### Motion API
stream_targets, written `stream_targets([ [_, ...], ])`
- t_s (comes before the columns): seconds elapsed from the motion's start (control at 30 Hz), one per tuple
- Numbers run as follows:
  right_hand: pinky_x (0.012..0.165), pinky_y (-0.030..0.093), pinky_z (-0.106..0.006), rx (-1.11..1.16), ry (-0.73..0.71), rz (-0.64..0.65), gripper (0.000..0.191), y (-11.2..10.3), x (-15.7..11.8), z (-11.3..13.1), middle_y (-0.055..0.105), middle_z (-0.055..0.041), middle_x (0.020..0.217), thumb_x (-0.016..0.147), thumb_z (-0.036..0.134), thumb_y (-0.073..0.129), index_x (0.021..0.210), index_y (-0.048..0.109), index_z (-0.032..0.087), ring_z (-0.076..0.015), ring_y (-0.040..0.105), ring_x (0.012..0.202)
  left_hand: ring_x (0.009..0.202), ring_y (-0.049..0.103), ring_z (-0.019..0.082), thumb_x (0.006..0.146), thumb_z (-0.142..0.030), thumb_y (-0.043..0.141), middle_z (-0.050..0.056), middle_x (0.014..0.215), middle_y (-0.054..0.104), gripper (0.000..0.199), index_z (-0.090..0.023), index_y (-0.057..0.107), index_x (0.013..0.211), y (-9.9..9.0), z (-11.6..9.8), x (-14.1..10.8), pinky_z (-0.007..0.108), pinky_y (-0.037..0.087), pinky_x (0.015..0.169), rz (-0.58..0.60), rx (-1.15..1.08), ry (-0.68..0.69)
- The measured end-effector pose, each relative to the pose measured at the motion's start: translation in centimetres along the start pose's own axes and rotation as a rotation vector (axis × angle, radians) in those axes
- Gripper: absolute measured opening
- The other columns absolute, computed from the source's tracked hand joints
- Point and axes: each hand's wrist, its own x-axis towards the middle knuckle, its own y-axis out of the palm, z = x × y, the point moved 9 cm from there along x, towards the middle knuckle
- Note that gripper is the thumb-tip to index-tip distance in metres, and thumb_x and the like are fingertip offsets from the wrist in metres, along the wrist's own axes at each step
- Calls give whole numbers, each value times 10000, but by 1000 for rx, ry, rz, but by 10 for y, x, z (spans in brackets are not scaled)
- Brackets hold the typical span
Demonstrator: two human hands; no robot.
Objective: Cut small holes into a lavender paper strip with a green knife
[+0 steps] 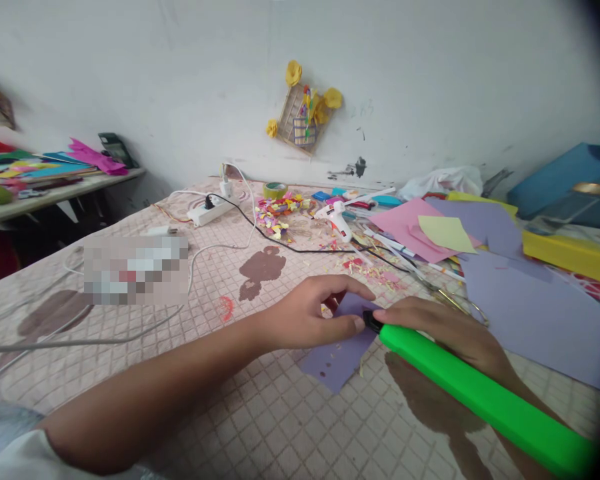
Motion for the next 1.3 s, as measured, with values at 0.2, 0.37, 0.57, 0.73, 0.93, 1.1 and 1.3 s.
stream_targets([
  [0.2, 648, 536, -254, -44, 37, -7, 241, 1, -4, 0, 700, -36, 922, 905, 314, 492, 1103, 626, 290, -180, 674, 821, 813, 601, 134, 823, -103, 455, 74, 951, 670, 249, -121, 621, 1008, -1, -11, 0, 252, 479, 710, -16, 138, 90],
  [0.37, 627, 547, -261, -78, 22, 29, 236, 1, -2, 3, 704, -35, 900, 886, 268, 503, 1084, 629, 296, -194, 685, 803, 867, 611, 144, 791, -16, 420, 75, 953, 678, 312, -120, 612, 1013, 2, -30, -2, 272, 486, 782, -3, 355, 224],
  [0.57, 684, 546, -252, -126, -30, 145, 330, 10, -6, 4, 680, -31, 961, 840, 193, 528, 1155, 563, 283, -190, 666, 853, 877, 611, 164, 802, -8, 380, 94, 921, 664, 330, -107, 592, 1034, 9, -45, -7, 294, 502, 793, 60, 499, 303],
  [0.73, 706, 534, -305, -182, 47, 82, 331, 11, -13, -4, 661, -32, 940, 806, 166, 545, 1115, 572, 280, -196, 638, 786, 963, 619, 181, 848, -75, 397, 110, 1047, 656, 326, -117, 513, 1150, 6, -43, -10, 323, 513, 828, -21, 604, 247],
  [0.93, 676, 545, -298, -116, 27, 132, 288, 10, -6, 2, 682, -52, 942, 844, 219, 502, 1114, 578, 280, -217, 661, 818, 941, 629, 174, 847, -84, 427, 107, 1030, 665, 278, -103, 520, 1109, 6, -42, -10, 312, 516, 831, -42, 621, 243],
  [1.1, 618, 547, -261, -153, -26, 193, 332, 9, -2, 4, 691, -38, 918, 811, 196, 538, 1131, 572, 275, -198, 680, 785, 900, 634, 168, 838, -71, 426, 97, 991, 671, 248, -111, 545, 1051, 5, -42, -9, 311, 520, 806, -26, 609, 245],
  [1.3, 649, 546, -259, -96, 50, 97, 270, 3, -2, 2, 706, -27, 919, 833, 186, 532, 1073, 604, 287, -193, 682, 808, 900, 638, 160, 825, -72, 429, 81, 994, 671, 267, -142, 545, 1055, 2, -41, -9, 307, 516, 804, -28, 604, 220],
])
